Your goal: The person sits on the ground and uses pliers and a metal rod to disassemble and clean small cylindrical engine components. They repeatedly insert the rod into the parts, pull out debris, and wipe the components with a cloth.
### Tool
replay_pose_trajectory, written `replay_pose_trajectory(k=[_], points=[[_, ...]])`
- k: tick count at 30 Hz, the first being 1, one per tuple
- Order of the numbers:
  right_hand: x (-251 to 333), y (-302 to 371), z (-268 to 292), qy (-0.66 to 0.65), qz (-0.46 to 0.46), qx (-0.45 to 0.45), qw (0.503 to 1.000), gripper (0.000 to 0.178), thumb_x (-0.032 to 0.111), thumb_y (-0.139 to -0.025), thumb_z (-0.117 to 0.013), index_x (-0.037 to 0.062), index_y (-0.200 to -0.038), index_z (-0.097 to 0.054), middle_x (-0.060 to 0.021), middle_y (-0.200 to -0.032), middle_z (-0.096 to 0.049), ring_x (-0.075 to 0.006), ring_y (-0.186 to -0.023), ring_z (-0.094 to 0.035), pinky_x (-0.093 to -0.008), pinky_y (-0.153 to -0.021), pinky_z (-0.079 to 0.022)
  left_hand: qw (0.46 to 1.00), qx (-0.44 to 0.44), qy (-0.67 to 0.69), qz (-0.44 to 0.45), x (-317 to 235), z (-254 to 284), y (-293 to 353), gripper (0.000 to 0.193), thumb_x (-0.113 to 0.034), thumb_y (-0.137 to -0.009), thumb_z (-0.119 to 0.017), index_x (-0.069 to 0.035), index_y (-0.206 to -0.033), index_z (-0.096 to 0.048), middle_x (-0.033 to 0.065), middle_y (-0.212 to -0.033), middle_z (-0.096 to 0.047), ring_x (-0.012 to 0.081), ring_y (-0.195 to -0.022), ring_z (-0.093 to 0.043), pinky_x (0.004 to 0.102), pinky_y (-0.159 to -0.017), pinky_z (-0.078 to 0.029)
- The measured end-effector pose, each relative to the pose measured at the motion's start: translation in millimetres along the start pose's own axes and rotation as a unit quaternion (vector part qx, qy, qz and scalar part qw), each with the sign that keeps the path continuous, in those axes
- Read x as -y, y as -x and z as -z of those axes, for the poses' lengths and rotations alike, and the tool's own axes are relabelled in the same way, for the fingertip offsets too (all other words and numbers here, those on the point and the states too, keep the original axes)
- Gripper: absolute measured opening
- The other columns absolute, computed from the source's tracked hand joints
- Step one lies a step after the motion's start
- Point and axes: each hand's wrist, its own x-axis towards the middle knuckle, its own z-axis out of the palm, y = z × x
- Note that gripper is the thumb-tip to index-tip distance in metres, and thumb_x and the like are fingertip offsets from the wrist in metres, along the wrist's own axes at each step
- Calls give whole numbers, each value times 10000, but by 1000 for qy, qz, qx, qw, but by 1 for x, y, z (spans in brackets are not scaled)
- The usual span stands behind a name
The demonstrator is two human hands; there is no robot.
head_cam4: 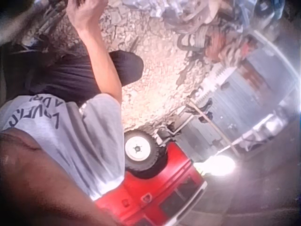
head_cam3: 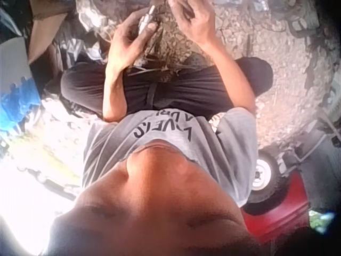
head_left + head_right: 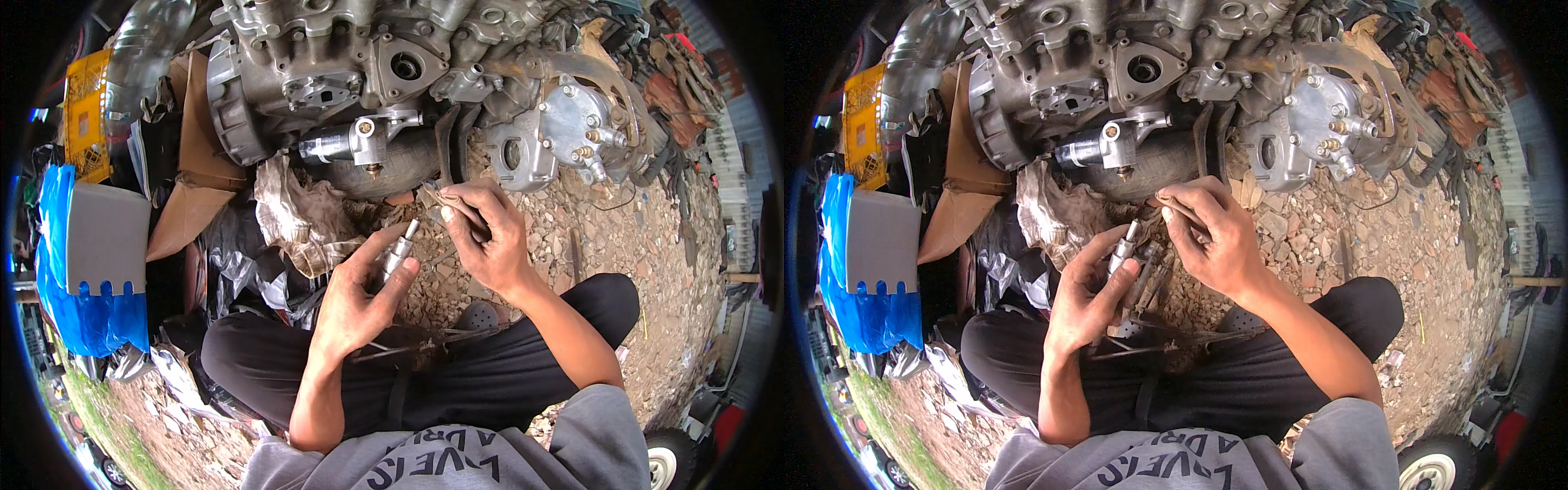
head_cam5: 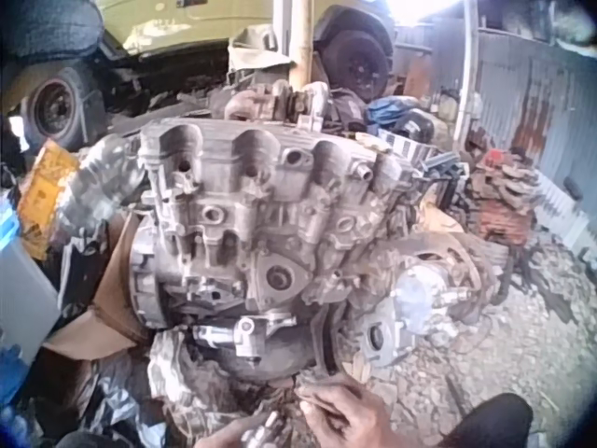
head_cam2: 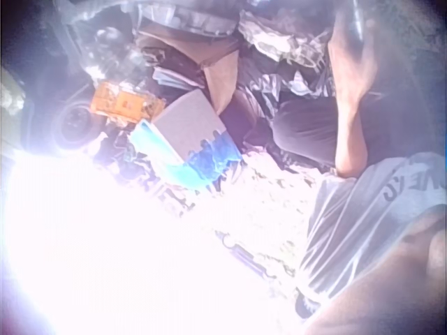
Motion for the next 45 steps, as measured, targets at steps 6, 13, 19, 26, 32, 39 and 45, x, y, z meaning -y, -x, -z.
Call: replay_pose_trajectory(k=[6,13,19,26,32,39,45], points=[[10,6,-1,65,103,26,992,398,-33,-775,-728,84,-1155,-702,-95,-1055,-588,-189,-775,-657,-309,-639,-571,1000,-12,-9,-1,0,1,0,414,-200,-952,-680,-45,-1324,-581,21,-656,-597,58,-565,-468,256,-541,-399],[11,16,-11,70,59,81,992,448,-45,-736,-729,94,-1162,-716,-108,-1022,-585,-283,-784,-661,-382,-637,-568,991,-65,-67,-96,10,-13,-5,387,-230,-945,-678,-19,-1260,-601,139,-677,-654,170,-532,-573,336,-532,-452],[26,2,1,86,40,141,985,444,-75,-791,-670,90,-1202,-679,-139,-1072,-552,-332,-809,-678,-423,-655,-585,995,-45,-91,-24,-4,-6,-8,320,-210,-1021,-588,40,-1220,-603,84,-705,-638,101,-635,-530,311,-595,-459],[17,-14,5,185,63,164,967,450,-71,-798,-671,93,-1217,-673,-163,-1102,-539,-311,-777,-696,-405,-641,-604,988,-61,-112,-86,5,-19,-9,342,-288,-991,-613,0,-1174,-634,233,-633,-612,379,-597,-668,426,-555,-471],[25,-8,6,188,90,153,966,469,-38,-794,-681,140,-1228,-697,-129,-1116,-566,-298,-884,-701,-411,-720,-603,991,-41,-118,-38,2,-9,-10,367,-296,-980,-630,5,-1189,-635,225,-610,-599,367,-549,-640,423,-547,-467],[41,-5,8,341,19,230,911,546,42,-834,-655,211,-1351,-604,-121,-1011,-573,-330,-853,-697,-443,-665,-608,990,-35,-133,-29,2,-8,-15,384,-274,-968,-661,35,-1194,-640,143,-657,-637,143,-547,-570,337,-561,-467],[34,-15,9,324,-16,287,901,523,39,-852,-626,133,-1360,-540,-204,-1142,-611,-363,-724,-719,-459,-588,-587,979,-69,-159,-103,6,-26,-17,371,-278,-950,-683,22,-1167,-663,139,-666,-639,149,-559,-566,351,-559,-457]])
